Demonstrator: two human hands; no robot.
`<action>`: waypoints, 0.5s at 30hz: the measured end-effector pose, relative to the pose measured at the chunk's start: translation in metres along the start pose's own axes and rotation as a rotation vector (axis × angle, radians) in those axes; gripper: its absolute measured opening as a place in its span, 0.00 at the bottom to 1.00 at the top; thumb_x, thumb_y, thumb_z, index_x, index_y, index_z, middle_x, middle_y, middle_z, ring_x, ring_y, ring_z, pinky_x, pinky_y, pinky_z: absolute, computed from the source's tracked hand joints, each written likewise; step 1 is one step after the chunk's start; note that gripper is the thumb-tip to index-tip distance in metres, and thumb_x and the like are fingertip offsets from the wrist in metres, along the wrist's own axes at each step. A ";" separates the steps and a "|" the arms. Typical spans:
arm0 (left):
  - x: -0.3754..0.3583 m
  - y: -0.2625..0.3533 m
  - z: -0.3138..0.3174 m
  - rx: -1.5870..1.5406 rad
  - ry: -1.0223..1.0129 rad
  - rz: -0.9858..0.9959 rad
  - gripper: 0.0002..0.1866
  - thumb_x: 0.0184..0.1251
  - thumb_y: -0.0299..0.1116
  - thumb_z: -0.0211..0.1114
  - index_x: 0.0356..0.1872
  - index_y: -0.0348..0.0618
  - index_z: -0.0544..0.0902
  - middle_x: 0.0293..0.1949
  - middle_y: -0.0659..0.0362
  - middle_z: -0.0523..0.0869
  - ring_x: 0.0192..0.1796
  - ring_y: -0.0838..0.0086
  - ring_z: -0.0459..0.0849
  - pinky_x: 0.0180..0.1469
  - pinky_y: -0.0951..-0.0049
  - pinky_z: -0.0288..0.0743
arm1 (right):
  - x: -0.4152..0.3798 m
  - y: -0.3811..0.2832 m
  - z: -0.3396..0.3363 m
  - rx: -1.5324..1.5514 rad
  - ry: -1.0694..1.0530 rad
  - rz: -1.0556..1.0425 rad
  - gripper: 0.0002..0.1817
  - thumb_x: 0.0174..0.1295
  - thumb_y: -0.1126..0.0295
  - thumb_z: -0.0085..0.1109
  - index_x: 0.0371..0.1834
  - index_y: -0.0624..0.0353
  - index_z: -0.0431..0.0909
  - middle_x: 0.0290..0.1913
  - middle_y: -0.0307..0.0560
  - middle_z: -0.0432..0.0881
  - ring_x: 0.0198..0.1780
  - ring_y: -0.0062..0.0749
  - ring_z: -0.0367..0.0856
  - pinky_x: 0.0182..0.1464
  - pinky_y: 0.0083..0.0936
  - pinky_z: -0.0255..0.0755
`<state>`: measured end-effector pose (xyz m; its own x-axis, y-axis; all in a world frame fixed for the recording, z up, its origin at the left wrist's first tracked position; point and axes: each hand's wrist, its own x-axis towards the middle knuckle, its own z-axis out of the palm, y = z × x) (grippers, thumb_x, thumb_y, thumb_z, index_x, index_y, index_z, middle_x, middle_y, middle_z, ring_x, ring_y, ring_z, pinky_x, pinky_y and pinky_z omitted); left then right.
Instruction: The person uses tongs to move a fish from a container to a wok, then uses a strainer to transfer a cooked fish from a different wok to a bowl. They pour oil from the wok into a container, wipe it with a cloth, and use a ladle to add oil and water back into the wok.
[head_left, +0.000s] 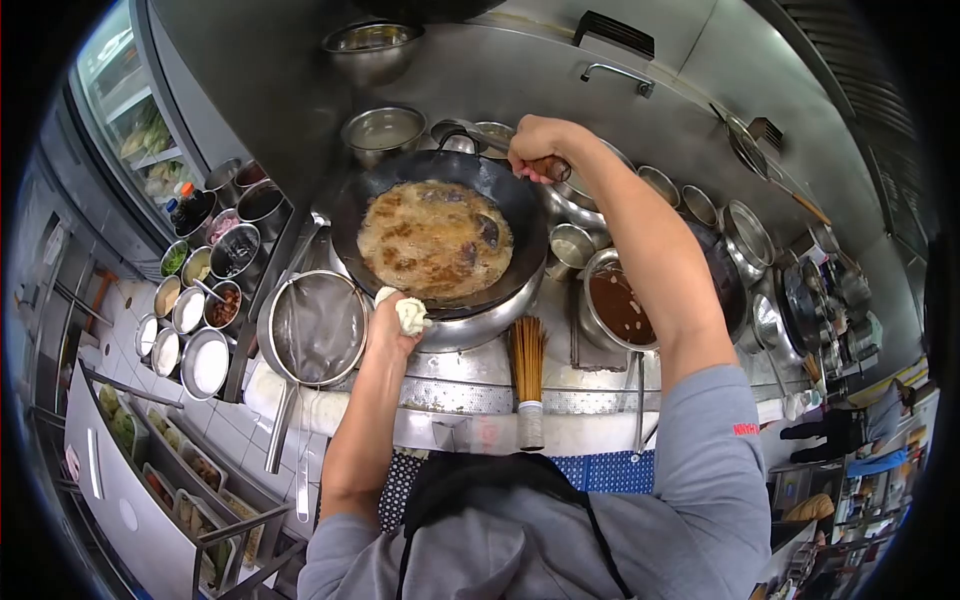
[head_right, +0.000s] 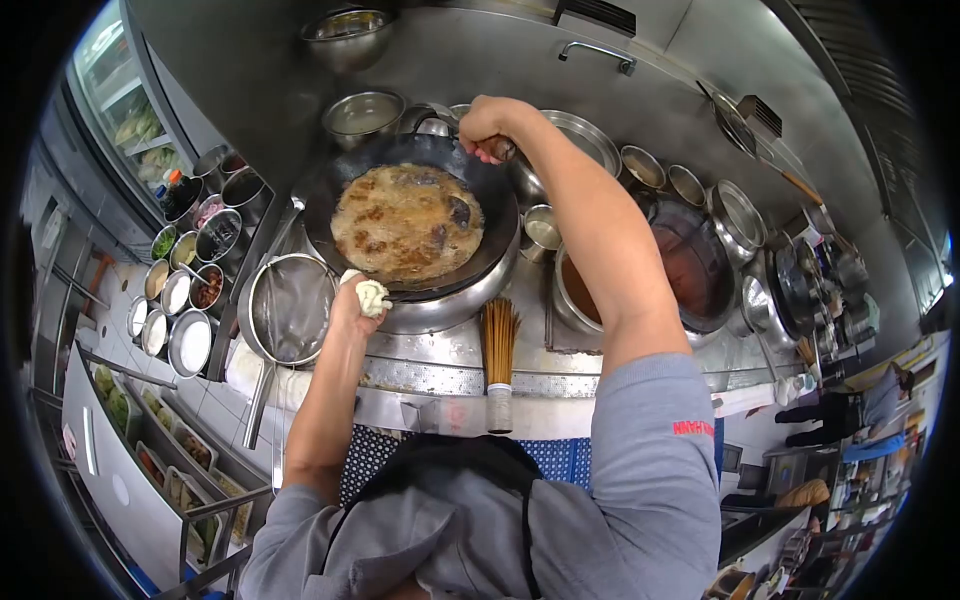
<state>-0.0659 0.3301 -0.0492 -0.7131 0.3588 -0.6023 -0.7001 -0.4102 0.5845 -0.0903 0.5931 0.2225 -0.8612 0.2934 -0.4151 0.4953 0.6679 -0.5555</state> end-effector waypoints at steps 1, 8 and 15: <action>-0.007 0.002 0.004 -0.005 0.005 0.008 0.05 0.63 0.39 0.56 0.31 0.54 0.77 0.24 0.64 0.80 0.26 0.71 0.80 0.25 0.66 0.74 | -0.001 0.000 -0.003 0.003 -0.009 0.000 0.04 0.54 0.80 0.55 0.26 0.71 0.76 0.19 0.52 0.76 0.17 0.34 0.74 0.19 0.32 0.71; -0.053 0.005 0.052 0.009 -0.033 0.085 0.05 0.61 0.36 0.57 0.30 0.50 0.77 0.23 0.60 0.81 0.21 0.69 0.80 0.19 0.68 0.73 | -0.047 0.018 -0.054 -0.093 0.088 -0.027 0.04 0.53 0.76 0.58 0.27 0.67 0.78 0.20 0.47 0.78 0.18 0.31 0.76 0.19 0.27 0.73; -0.098 -0.036 0.120 0.053 -0.109 0.149 0.04 0.61 0.35 0.57 0.29 0.51 0.77 0.22 0.63 0.82 0.20 0.72 0.81 0.17 0.71 0.73 | -0.110 0.081 -0.111 -0.115 0.104 -0.055 0.07 0.53 0.71 0.59 0.24 0.64 0.79 0.20 0.44 0.77 0.18 0.29 0.75 0.20 0.27 0.73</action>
<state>0.0246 0.4104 0.0540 -0.8071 0.3872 -0.4457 -0.5850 -0.4224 0.6923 0.0318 0.6908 0.3026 -0.8968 0.3191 -0.3064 0.4357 0.7570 -0.4869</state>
